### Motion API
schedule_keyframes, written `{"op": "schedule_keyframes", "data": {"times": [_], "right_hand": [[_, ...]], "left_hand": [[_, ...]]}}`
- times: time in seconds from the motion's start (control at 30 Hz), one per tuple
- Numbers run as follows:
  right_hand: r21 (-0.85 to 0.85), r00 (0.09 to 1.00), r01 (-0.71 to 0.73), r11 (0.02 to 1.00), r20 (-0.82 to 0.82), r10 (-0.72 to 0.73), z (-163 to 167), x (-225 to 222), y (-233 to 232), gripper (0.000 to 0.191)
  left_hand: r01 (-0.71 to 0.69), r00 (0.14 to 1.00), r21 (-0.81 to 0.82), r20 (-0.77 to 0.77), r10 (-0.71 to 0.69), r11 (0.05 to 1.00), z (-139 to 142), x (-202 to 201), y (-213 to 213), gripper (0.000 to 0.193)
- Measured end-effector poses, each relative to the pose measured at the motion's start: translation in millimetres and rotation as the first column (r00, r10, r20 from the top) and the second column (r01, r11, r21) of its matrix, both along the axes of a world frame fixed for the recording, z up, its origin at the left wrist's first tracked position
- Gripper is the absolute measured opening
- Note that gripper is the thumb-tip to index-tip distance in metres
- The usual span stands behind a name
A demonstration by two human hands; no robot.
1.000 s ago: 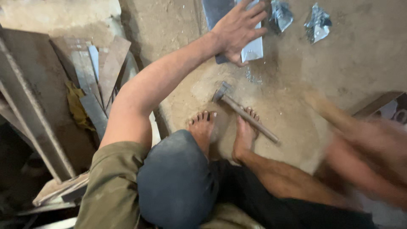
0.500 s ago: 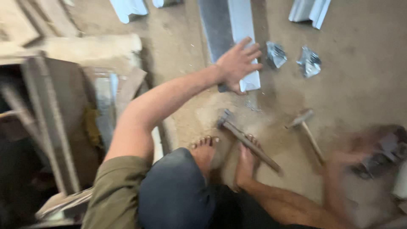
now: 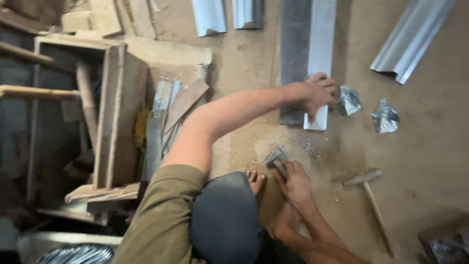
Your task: The person crouches on the workshop floor and hammers the ends of long aluminum trim profiles against a steel block, bending and flattening the metal ends by hand with hammers. They reposition the profiles repeatedly and set worked pieces aside among other finished trim pieces.
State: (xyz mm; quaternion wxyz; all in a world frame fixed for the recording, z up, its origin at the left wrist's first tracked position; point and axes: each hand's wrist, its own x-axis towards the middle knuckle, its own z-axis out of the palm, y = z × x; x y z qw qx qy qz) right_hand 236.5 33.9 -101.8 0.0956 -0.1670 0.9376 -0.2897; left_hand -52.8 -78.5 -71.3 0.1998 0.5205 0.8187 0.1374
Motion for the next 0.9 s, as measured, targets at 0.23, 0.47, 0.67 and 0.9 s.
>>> {"op": "schedule_keyframes", "data": {"times": [0.23,0.47,0.67,0.9], "right_hand": [[0.166,0.998,0.054,0.985,0.01,-0.057,-15.4,-0.7,-3.9,0.035],[-0.069,0.973,0.221,0.973,0.087,-0.215,0.2,13.7,15.4,0.029],[-0.189,0.917,0.368,0.91,0.238,-0.321,23.0,4.2,20.6,0.044],[0.03,0.889,0.395,0.918,0.239,-0.39,-5.9,1.5,26.6,0.053]], "left_hand": [[-0.146,0.985,0.185,-0.069,0.161,0.972,21.3,16.6,-26.9,0.049],[-0.251,0.942,0.425,-0.1,0.321,0.87,40.5,5.1,-101.4,0.054],[-0.159,0.957,0.476,-0.14,0.253,0.865,61.5,-21.5,-90.3,0.101],[-0.748,0.637,0.513,0.733,0.239,0.422,63.9,-79.4,-44.8,0.054]]}}
